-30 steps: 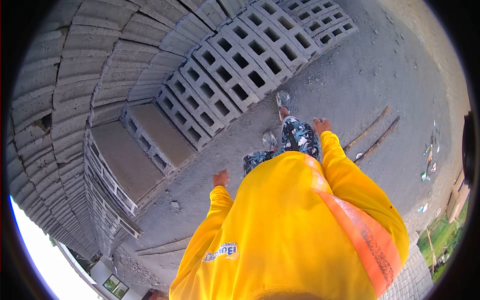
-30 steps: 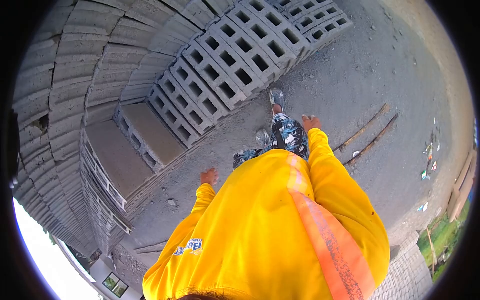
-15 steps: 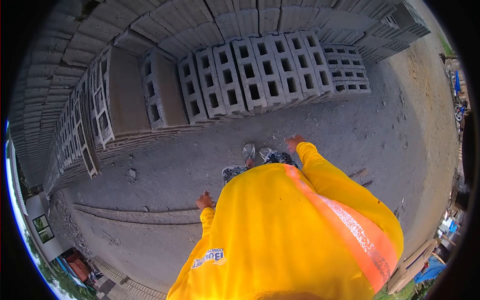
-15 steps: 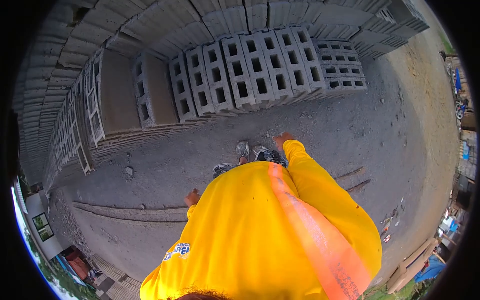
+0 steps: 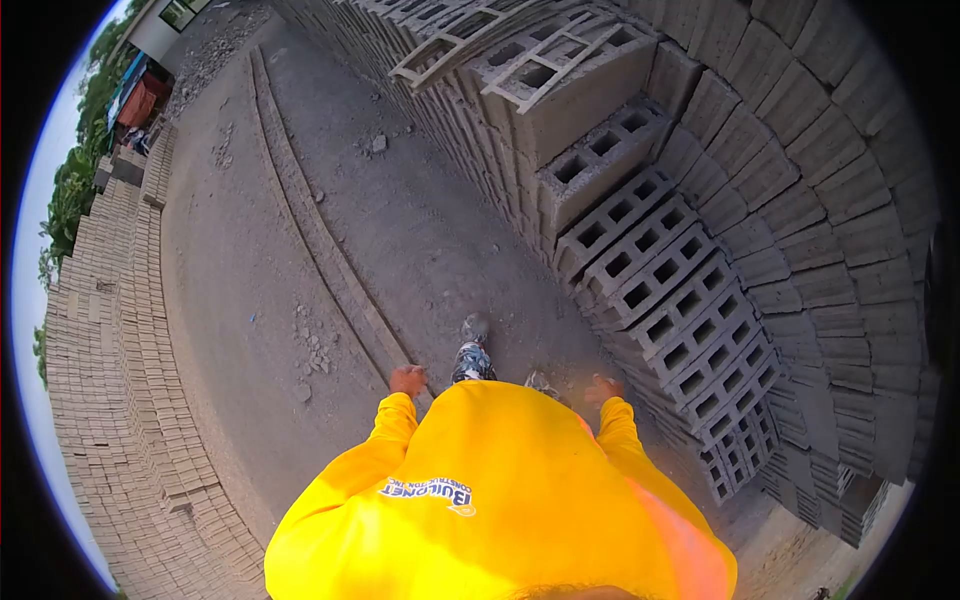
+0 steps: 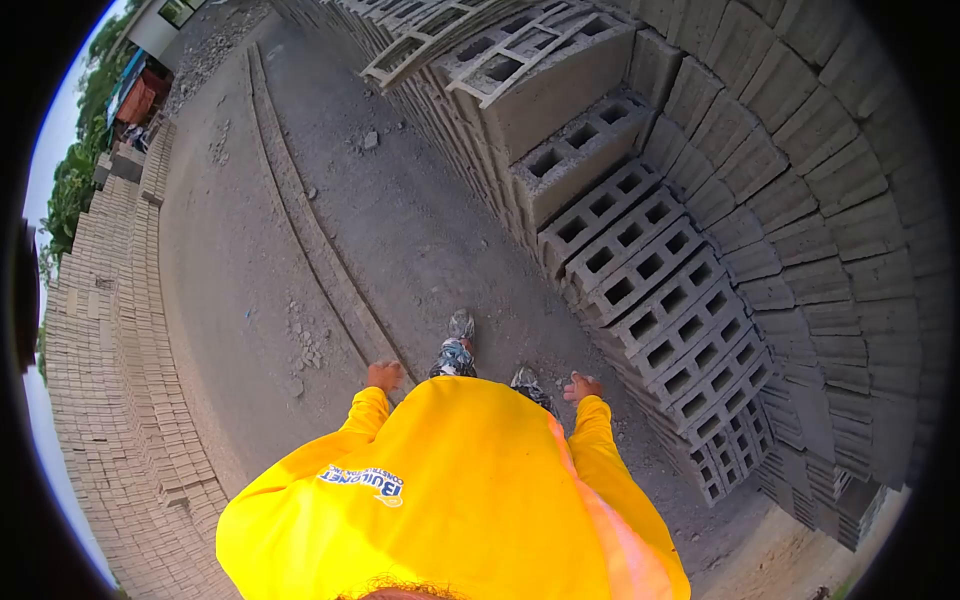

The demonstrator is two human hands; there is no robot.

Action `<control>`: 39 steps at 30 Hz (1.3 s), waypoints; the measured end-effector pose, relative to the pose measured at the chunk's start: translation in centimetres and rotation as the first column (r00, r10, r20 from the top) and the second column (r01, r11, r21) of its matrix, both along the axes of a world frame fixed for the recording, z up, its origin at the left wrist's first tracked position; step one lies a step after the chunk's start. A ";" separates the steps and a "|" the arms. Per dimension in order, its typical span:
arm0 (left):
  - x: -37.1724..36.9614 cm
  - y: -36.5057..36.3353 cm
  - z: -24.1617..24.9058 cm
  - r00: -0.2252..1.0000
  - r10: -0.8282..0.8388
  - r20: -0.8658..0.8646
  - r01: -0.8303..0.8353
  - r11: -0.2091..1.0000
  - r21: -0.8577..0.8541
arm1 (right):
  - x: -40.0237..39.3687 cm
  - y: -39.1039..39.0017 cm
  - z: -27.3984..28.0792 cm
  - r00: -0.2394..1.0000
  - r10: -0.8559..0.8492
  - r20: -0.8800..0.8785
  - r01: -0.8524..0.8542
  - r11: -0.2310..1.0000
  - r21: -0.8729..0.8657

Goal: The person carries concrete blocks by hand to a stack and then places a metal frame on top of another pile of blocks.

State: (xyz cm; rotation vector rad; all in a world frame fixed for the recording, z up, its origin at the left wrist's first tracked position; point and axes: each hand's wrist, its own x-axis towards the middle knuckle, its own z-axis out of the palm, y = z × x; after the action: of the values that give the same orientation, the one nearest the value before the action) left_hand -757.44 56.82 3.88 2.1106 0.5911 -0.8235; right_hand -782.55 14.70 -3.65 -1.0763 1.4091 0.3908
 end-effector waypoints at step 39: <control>53.2 -28.4 33.4 0.620 0.102 0.778 0.644 0.499 -0.579 | 74.5 -18.2 43.3 0.540 0.837 0.082 -0.280 0.271 -0.921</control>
State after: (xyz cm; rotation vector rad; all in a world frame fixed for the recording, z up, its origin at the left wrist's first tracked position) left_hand -704.27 28.38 37.31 1.3816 -0.6057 -0.2114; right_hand -708.08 -3.50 39.60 -2.3725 0.4511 -0.1782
